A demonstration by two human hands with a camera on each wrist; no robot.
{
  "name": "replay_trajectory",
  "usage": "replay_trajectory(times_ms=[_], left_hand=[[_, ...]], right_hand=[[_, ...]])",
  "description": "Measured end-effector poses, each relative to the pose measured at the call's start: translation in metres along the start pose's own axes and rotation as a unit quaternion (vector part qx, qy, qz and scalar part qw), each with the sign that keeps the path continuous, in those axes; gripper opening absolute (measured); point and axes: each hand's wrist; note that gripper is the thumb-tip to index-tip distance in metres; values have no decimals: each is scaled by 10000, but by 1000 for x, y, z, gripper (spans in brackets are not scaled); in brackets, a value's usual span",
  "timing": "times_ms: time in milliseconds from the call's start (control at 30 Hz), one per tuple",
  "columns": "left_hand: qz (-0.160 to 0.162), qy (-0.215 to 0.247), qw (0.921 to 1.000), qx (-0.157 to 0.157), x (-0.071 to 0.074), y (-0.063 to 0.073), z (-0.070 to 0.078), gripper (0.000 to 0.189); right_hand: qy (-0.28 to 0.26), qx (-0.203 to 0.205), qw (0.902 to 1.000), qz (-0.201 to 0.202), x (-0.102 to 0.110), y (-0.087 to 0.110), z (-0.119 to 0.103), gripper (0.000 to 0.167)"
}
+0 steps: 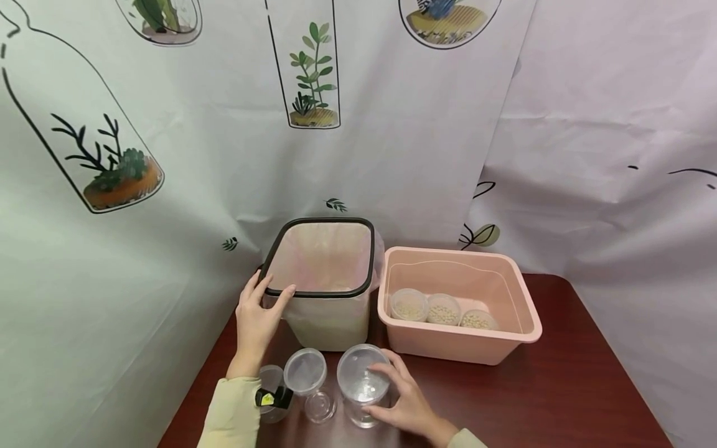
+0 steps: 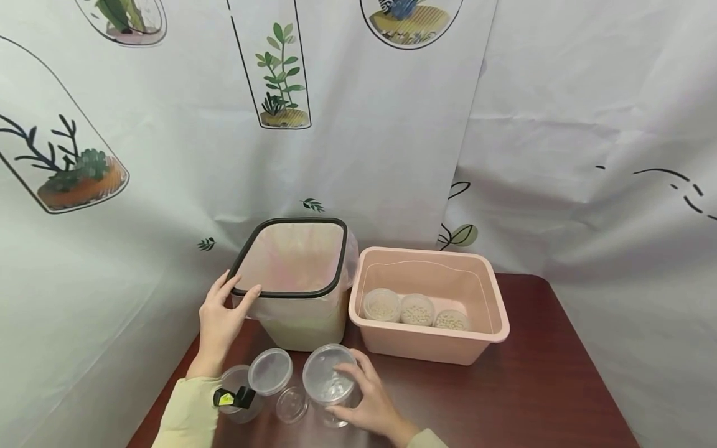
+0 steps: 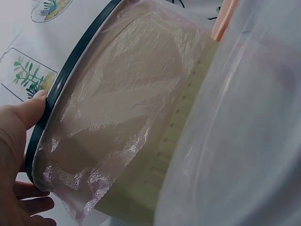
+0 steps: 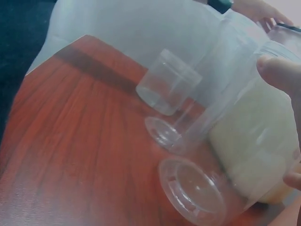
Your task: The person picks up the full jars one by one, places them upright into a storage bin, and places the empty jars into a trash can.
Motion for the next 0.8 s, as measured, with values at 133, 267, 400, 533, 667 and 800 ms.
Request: replay_trajectory(times_ms=[133, 267, 400, 533, 667, 800], left_hand=[[-31, 22, 10000, 37, 1, 0, 1, 60], [-57, 41, 9999, 78, 1, 0, 1, 60], [-44, 55, 10000, 42, 1, -1, 1, 60], [-36, 125, 9999, 35, 0, -1, 0, 60], [-18, 215, 9998, 25, 0, -1, -1, 59], [8, 230, 9997, 8, 0, 0, -2, 59]], right_hand=[[137, -109, 9998, -13, 5, 3, 12, 74], [197, -124, 9997, -6, 15, -1, 16, 71], [199, -67, 9998, 68, 26, -13, 7, 70], [117, 24, 9999, 94, 37, -32, -14, 70], [86, 61, 9999, 76, 47, -49, -36, 69], [51, 163, 9998, 128, 53, -61, -46, 67]])
Point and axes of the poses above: each hand's wrist, its own y-axis away from the middle knuckle, its own x-axis out of the back of the hand, z = x × y, and after that the axes turned 7 degrees about -y, right-handed
